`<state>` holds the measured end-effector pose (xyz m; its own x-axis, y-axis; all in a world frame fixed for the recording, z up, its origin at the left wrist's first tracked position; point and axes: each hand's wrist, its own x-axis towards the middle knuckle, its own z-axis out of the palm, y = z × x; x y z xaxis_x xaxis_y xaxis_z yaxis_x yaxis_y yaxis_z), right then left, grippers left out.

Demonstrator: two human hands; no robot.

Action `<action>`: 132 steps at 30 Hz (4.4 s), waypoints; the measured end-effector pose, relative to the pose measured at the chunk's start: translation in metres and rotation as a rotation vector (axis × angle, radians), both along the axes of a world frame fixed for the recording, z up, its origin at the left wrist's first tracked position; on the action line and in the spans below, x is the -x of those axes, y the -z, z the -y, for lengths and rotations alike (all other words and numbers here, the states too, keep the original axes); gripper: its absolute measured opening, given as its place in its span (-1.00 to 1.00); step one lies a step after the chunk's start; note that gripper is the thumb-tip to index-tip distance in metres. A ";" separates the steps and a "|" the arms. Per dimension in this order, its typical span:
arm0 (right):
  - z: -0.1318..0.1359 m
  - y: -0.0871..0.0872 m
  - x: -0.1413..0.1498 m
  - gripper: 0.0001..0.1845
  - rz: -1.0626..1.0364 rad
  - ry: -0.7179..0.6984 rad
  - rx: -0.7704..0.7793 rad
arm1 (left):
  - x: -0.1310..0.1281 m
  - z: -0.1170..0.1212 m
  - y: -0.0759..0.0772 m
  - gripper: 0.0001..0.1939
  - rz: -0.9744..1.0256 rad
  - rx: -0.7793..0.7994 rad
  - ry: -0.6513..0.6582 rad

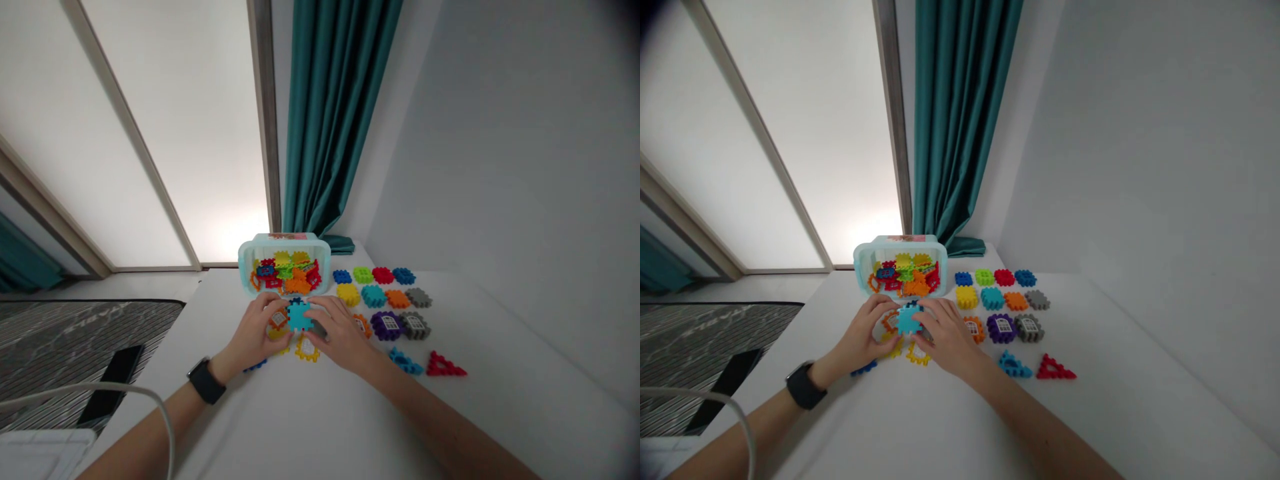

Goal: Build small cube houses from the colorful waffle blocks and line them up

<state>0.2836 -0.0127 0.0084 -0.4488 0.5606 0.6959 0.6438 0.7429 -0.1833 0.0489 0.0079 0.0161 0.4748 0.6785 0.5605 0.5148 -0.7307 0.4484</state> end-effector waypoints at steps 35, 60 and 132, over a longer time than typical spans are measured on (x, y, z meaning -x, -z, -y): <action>-0.066 -0.011 -0.201 -0.67 0.223 0.142 0.376 | -0.181 -0.071 0.006 -0.72 -0.313 -0.063 0.186; -0.070 0.001 -0.204 -0.67 0.183 0.115 0.437 | -0.189 -0.075 0.013 -0.80 -0.287 -0.092 0.188; -0.044 -0.033 -0.141 -0.69 0.256 0.098 0.266 | -0.132 -0.044 -0.026 -0.84 -0.425 -0.168 0.055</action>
